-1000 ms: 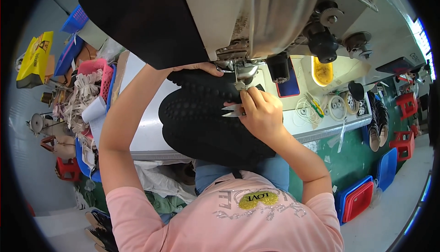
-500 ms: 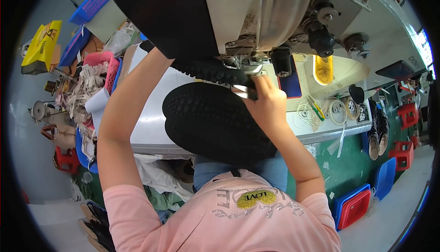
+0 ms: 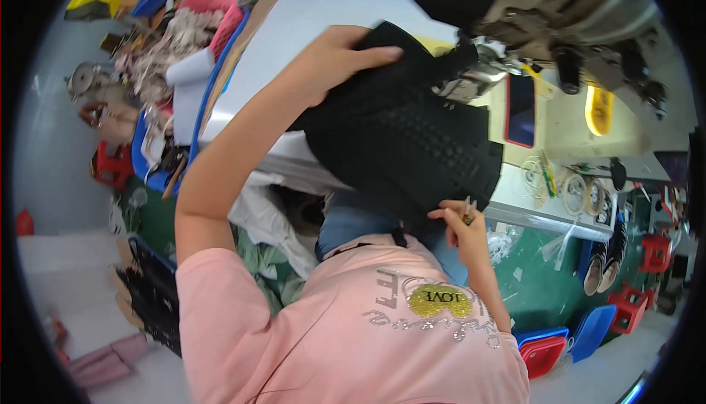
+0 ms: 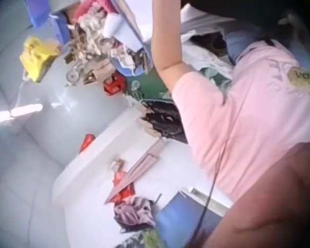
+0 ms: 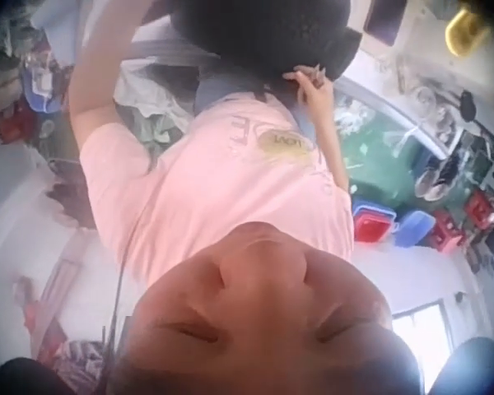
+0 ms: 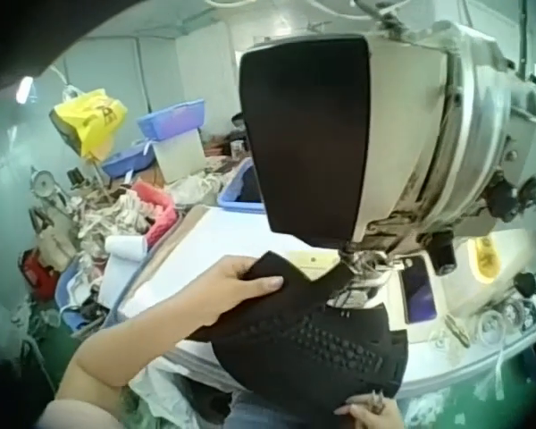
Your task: The person stitches shoe parts together using a sewing machine, trims excess thread with thread snips, and places the assembled shoe pieces into a bag below the table.
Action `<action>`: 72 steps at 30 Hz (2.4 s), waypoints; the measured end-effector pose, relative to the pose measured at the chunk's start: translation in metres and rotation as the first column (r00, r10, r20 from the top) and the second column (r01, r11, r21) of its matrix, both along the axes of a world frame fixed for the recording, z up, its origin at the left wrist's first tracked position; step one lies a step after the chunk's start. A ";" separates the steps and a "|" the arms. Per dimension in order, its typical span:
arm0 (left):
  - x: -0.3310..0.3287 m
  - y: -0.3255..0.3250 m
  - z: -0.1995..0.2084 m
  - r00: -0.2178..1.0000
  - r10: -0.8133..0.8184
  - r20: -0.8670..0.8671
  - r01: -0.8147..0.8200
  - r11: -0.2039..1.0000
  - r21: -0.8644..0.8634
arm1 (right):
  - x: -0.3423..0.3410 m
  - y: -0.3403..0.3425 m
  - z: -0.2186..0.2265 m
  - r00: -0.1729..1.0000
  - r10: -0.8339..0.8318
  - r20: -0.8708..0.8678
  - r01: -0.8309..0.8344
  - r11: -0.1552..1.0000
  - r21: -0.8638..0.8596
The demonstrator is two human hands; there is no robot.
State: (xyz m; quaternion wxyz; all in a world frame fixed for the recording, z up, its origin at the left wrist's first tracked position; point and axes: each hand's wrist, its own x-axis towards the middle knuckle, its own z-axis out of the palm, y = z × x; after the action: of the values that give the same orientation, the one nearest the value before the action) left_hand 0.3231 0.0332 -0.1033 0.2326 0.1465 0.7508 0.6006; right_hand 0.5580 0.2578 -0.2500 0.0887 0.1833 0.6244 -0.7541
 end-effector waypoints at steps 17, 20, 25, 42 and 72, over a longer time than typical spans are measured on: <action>0.112 -0.109 -0.123 0.951 -0.065 -0.303 0.101 0.989 0.104 | -0.013 -0.021 -0.016 0.929 -0.135 -0.345 0.226 0.944 0.239; 0.068 -0.011 -0.092 0.615 -0.143 -0.775 0.180 0.983 -0.038 | -0.010 -0.022 -0.017 0.759 0.134 -0.637 0.423 0.642 0.640; 0.041 0.077 -0.080 0.451 -0.269 -0.851 -0.058 0.943 -0.329 | -0.007 -0.024 -0.014 0.559 0.242 -0.793 0.522 0.640 0.564; 0.066 0.036 -0.025 0.393 -0.489 -0.779 0.270 0.871 -0.411 | -0.072 0.020 0.014 0.903 -0.052 -0.427 -0.023 0.986 -0.167; -0.004 0.067 0.015 0.802 -0.459 -0.382 0.235 0.831 -0.504 | -0.123 -0.004 0.077 0.783 -0.038 -0.621 0.301 0.897 0.325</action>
State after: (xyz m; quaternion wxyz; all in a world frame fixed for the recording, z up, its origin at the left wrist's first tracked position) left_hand 0.3192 0.1003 -0.0886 0.1707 0.3761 0.8574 0.3071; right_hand 0.4347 0.2535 -0.1734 -0.2233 0.0060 0.7431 -0.6308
